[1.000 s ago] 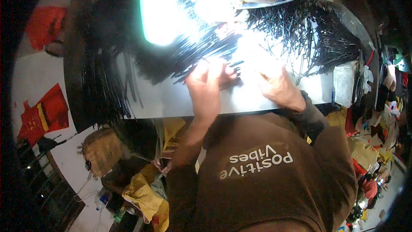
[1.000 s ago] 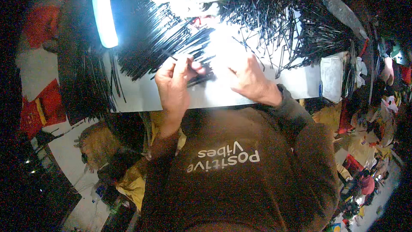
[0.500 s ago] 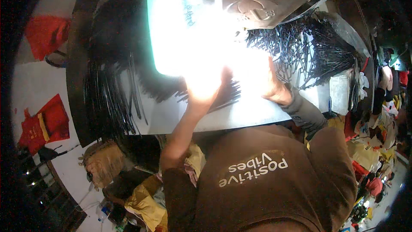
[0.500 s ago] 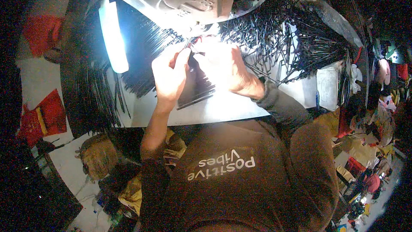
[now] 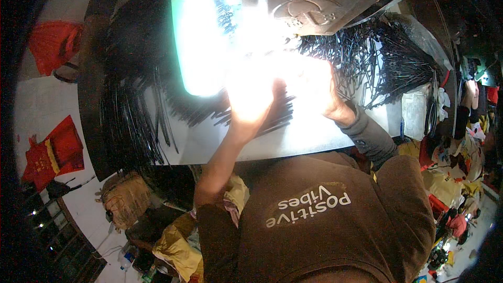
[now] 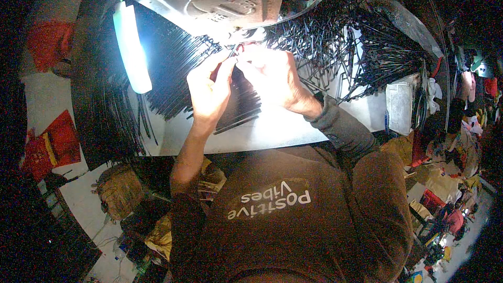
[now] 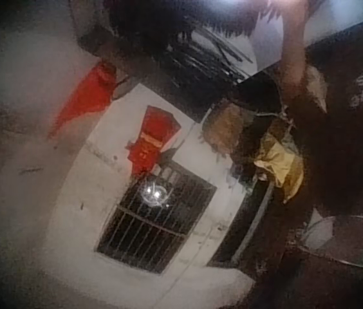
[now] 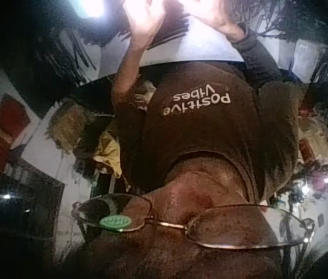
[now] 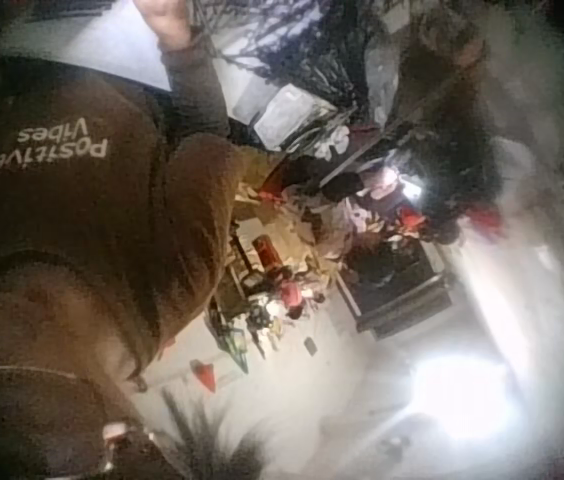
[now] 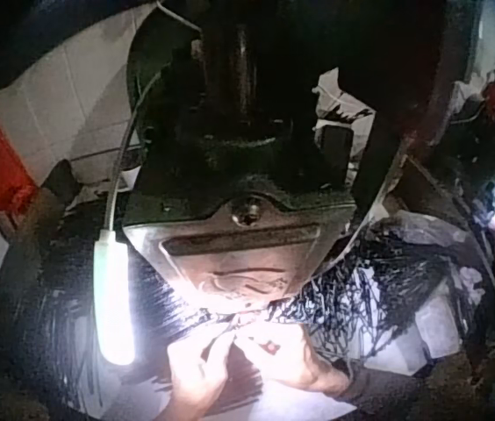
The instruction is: The person processes umbrella ribs by attaching small pieces to rods by hand, trimming bundles of rods using a benchtop machine, and assembling rib components before removing eyeglasses.
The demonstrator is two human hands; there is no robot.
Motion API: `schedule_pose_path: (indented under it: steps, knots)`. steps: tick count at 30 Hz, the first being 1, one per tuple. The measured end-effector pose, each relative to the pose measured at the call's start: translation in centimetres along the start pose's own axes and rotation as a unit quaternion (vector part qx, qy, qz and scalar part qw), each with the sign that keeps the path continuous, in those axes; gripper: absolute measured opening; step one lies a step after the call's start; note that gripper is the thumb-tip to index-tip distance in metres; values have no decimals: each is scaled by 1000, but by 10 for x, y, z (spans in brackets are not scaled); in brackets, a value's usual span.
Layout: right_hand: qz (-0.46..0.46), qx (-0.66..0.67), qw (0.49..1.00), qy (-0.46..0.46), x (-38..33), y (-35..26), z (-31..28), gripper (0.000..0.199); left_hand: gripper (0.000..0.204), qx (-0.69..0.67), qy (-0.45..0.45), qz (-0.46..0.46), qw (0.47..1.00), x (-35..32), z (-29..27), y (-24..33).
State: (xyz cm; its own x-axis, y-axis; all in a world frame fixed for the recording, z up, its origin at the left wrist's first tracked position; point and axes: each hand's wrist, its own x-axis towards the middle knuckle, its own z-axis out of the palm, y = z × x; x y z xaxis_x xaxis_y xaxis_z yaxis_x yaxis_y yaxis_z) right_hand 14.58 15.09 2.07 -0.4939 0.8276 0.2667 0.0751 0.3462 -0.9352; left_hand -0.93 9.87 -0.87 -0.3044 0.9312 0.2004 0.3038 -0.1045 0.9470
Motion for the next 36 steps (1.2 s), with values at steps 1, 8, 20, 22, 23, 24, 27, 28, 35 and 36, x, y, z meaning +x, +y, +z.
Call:
schedule_pose_path:
  steps: [1,8,20,22,23,24,27,28,35,36]
  knots:
    - [1,-1,1000,0,0,2,0,18,16,13,9,100,995,4,1,4]
    - [28,51,998,32,10,12,-4,16,24,241,-10,281,929,19,2,13]
    - [94,-24,993,67,23,7,-2,16,10,267,15,317,910,37,9,3]
    - [47,-13,996,69,22,16,-1,15,11,265,26,330,906,37,10,-2]
    - [45,-12,997,68,22,17,-1,15,11,273,23,318,908,37,11,-4]
    - [63,-10,995,70,21,17,-1,14,12,278,18,307,910,38,13,-5]
    - [79,2,994,73,22,19,-1,14,15,320,9,324,890,39,11,-1]
    - [77,13,994,73,22,19,-1,16,15,320,9,324,890,39,9,1]
    - [155,96,983,24,22,-2,-8,20,38,434,-49,428,791,27,-12,17]
    - [126,69,988,47,20,-6,-3,20,41,340,-76,401,847,23,-8,14]
